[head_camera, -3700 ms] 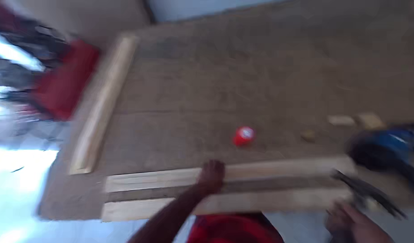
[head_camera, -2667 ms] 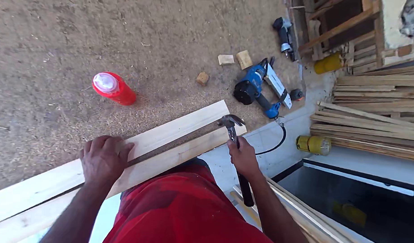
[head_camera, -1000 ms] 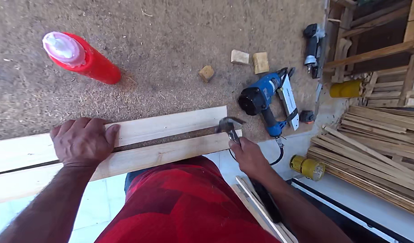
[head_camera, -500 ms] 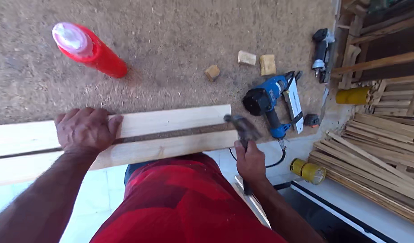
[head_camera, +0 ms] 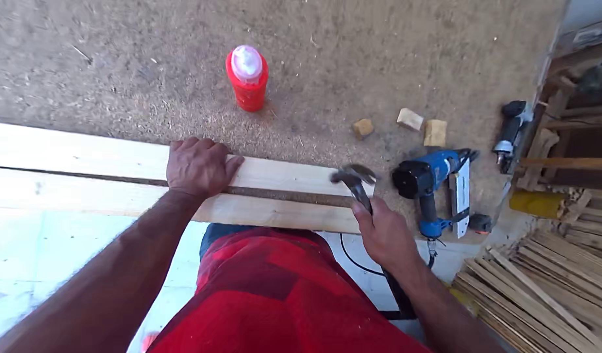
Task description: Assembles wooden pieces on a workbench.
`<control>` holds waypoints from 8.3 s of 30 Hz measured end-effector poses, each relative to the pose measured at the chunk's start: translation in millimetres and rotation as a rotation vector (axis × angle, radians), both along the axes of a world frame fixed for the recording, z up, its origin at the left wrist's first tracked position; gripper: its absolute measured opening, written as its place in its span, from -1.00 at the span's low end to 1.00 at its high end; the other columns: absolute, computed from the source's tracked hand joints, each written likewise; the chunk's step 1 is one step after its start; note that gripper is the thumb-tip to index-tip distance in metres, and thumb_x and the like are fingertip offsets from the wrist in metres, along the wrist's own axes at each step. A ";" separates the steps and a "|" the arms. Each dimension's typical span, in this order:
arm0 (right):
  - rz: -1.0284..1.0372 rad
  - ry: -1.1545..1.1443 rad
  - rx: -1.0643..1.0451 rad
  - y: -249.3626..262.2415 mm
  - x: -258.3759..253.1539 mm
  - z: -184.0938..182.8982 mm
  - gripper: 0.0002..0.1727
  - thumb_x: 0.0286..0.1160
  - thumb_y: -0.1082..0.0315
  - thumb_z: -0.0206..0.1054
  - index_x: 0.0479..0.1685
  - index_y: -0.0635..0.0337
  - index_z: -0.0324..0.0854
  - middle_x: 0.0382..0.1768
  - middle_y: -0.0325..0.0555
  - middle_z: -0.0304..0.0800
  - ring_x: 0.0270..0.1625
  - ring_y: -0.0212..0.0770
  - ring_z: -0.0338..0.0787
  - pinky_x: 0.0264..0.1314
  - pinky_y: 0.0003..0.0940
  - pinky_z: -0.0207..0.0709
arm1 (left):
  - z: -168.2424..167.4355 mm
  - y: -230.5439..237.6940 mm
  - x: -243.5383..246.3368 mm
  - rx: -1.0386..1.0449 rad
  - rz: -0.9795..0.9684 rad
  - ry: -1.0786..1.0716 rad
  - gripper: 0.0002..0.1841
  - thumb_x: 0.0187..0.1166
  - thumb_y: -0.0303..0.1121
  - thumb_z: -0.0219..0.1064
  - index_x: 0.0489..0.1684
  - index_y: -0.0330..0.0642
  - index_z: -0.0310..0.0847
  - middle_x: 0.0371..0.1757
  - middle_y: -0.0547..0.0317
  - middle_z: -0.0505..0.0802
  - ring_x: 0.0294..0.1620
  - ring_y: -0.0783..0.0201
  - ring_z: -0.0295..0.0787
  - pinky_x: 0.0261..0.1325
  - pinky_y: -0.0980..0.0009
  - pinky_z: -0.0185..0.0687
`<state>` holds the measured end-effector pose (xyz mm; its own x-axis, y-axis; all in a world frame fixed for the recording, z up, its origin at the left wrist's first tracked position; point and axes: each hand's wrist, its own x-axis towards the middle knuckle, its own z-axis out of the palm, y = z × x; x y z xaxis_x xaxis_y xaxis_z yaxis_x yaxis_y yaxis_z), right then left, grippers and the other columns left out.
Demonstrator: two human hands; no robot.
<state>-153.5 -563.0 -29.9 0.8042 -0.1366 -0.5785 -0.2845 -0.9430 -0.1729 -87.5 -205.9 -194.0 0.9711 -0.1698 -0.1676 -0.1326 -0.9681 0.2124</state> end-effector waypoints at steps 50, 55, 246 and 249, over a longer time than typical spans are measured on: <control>0.249 0.121 0.147 150.7 20.4 23.8 -0.52 0.77 -0.22 0.05 0.13 -0.05 0.60 -0.57 -0.22 0.71 -0.53 -0.17 0.79 -0.45 -0.05 0.74 | 0.8 91.0 -16.6 -0.081 0.209 -0.039 -0.16 0.52 0.55 -0.12 0.30 0.05 0.70 0.36 -0.07 0.73 0.62 -0.25 0.44 0.73 -0.54 -0.28; 0.427 -0.253 0.243 212.8 45.8 38.1 -0.53 0.81 -0.20 0.01 0.00 0.00 0.56 -0.71 -0.30 0.47 -0.75 -0.28 0.52 -0.78 -0.24 0.44 | -11.6 91.9 -21.8 -0.100 0.221 -0.099 -0.14 0.52 0.56 -0.23 0.04 0.00 0.73 0.14 -0.07 0.78 0.46 -0.22 0.57 0.76 -0.49 -0.28; 0.557 0.188 0.039 618.6 108.6 59.0 -0.47 0.79 -0.28 -0.05 -0.15 -0.06 0.58 -0.69 -0.24 0.56 -0.72 -0.21 0.61 -0.71 -0.17 0.57 | -14.9 496.9 -2.1 -0.230 0.391 -0.173 -0.36 0.75 0.26 -0.18 -0.24 0.06 0.78 0.07 0.06 0.80 0.56 -0.11 0.50 0.84 -0.38 -0.36; 0.469 -0.187 0.354 625.6 104.5 47.9 -0.49 0.81 -0.26 -0.08 -0.05 -0.06 0.53 -0.74 -0.28 0.52 -0.83 -0.24 0.52 -0.88 -0.20 0.49 | -14.2 498.0 -0.7 -0.223 0.396 -0.177 -0.36 0.74 0.27 -0.18 -0.26 0.08 0.78 0.06 0.08 0.80 0.56 -0.09 0.50 0.84 -0.38 -0.37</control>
